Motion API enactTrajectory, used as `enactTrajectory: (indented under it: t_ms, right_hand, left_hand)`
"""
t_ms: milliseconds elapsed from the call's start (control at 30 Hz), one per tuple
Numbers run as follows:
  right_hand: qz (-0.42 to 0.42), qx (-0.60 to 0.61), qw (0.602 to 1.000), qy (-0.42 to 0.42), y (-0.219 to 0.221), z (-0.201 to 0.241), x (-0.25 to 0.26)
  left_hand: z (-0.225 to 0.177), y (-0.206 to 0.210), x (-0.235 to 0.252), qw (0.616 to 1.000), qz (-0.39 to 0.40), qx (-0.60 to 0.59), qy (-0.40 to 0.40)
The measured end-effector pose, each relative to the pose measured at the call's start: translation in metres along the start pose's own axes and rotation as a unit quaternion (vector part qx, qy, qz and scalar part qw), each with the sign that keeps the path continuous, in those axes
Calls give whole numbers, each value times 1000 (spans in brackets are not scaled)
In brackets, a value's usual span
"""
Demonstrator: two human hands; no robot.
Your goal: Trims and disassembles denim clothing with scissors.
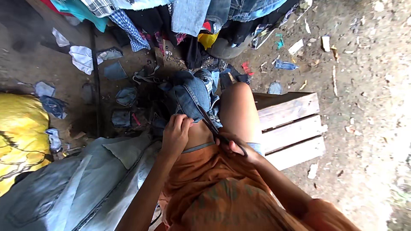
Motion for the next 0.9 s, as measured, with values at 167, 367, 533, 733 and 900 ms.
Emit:
enactTrajectory:
  t_ms: [167,367,533,733,900]
  right_hand:
    - [-17,-13,1000,-7,3,5,12]
    - [-49,-27,998,-35,2,3,10]
    - [-87,-17,996,-1,6,4,1]
    - [-73,40,996,13,10,0,-3]
    - [-3,89,996,1,11,-4,-22]
  left_hand:
    - [-2,1,-1,1000,1,-20,-9]
    - [-4,4,-2,1000,-5,-20,-3]
    - [-5,6,-3,1000,-13,-24,-3]
    - [2,7,-8,996,-2,-74,-55]
    - [12,13,-1,987,3,-108,-118]
Point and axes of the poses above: each hand's wrist, its own x-axis towards the middle knuckle, its own y-axis out of the palm, z = x × y, the point moved 3 cm from there along x, towards the middle knuckle, and after that the axes turned 7 degrees about -z, right-handed, at the moved point
